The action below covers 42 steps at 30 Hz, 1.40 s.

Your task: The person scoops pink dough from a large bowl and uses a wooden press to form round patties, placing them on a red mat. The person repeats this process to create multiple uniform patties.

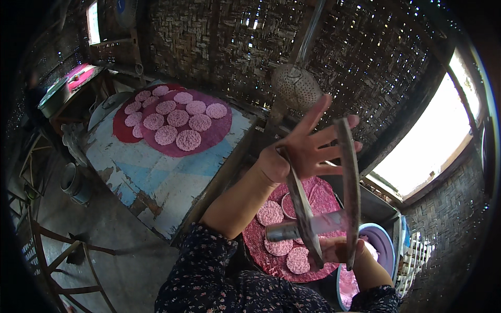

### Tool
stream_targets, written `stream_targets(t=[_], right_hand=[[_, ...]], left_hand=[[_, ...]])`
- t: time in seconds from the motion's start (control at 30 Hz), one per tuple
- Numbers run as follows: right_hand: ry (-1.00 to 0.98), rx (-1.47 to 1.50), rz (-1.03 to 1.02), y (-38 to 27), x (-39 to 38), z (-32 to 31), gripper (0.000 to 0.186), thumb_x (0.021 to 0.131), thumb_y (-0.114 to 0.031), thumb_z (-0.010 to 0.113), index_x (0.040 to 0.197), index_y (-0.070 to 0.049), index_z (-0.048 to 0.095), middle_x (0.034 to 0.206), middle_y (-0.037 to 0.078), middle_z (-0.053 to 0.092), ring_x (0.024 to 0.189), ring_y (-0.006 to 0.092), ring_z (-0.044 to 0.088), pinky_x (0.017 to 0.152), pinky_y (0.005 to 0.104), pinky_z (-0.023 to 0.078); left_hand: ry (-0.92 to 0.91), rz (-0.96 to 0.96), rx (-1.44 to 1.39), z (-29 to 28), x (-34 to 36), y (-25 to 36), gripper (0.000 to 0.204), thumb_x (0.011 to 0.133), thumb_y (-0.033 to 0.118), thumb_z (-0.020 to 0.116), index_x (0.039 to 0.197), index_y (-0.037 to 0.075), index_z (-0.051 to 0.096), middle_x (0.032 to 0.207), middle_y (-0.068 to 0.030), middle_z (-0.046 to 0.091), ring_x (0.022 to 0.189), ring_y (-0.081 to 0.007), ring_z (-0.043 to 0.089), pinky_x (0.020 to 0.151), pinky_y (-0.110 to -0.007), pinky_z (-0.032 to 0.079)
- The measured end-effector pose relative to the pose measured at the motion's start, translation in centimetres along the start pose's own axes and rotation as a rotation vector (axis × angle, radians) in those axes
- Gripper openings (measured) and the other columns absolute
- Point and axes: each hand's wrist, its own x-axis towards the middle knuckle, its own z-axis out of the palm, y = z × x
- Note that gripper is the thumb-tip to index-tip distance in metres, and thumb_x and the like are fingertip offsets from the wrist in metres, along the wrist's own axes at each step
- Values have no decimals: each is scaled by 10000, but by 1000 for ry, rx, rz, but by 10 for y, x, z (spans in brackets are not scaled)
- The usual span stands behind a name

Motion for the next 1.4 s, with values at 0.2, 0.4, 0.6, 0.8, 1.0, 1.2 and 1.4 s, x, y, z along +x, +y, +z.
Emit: stream_targets(t=[0.2, 0.4, 0.6, 0.8, 1.0, 1.2, 1.4], right_hand=[[-42, 142, 33, -19, -11, -13, 1114, 702, -755, 536, 1357, 106, 271, 1247, 195, 473, 1123, 297, 489, 923, 420, 391], [233, -2, 87, -27, -22, -51, 951, 798, -759, 348, 1376, -4, 362, 1292, 246, 476, 1152, 397, 501, 965, 502, 377], [475, -50, 232, -42, -30, -71, 880, 777, -671, 513, 1335, 3, 417, 1256, 207, 517, 1093, 351, 546, 932, 441, 418], [531, -12, 295, -37, -34, -69, 751, 829, -554, 539, 1319, 6, 433, 1213, 187, 552, 1052, 331, 569, 908, 443, 432], [575, -48, 312, -17, -20, -77, 795, 832, -572, 524, 1351, 13, 381, 1219, 183, 541, 1007, 321, 587, 889, 440, 440], [577, -177, 289, -18, 6, -82, 768, 849, -541, 512, 1370, 1, 353, 1235, 144, 514, 990, 251, 559, 863, 397, 430], [750, -431, 232, -37, 21, -68, 540, 842, -468, 549, 1096, 8, 557, 876, 92, 586, 715, 167, 558, 664, 324, 459]], left_hand=[[129, -26, 234, -24, 14, -1, 1025, 666, -33, 657, 1477, 188, 70, 1435, -194, 294, 1358, -361, 238, 1087, -556, 211], [437, -10, 42, -107, -16, -18, 446, 903, 308, 475, 1314, 139, 434, 1263, -93, 512, 1231, -273, 438, 1010, -475, 356], [549, 106, -254, -162, -46, -40, 564, 904, 605, 348, 1104, 146, 607, 1103, -62, 617, 1110, -253, 546, 797, -434, 510], [589, 125, -294, -172, -74, -55, 513, 918, 571, 356, 1047, 160, 633, 1067, -52, 619, 1069, -242, 562, 642, -358, 542], [642, 130, -217, -170, -88, -38, 562, 911, 594, 328, 1010, 131, 630, 992, -76, 646, 1054, -278, 572, 537, -283, 516], [582, 140, -177, -175, -82, -10, 553, 917, 580, 334, 959, 122, 641, 949, -80, 639, 959, -264, 614, 486, -259, 491], [551, 134, -120, -189, -69, -7, 471, 921, 558, 367, 931, 145, 593, 904, -10, 601, 910, -194, 605, 456, -233, 475]])
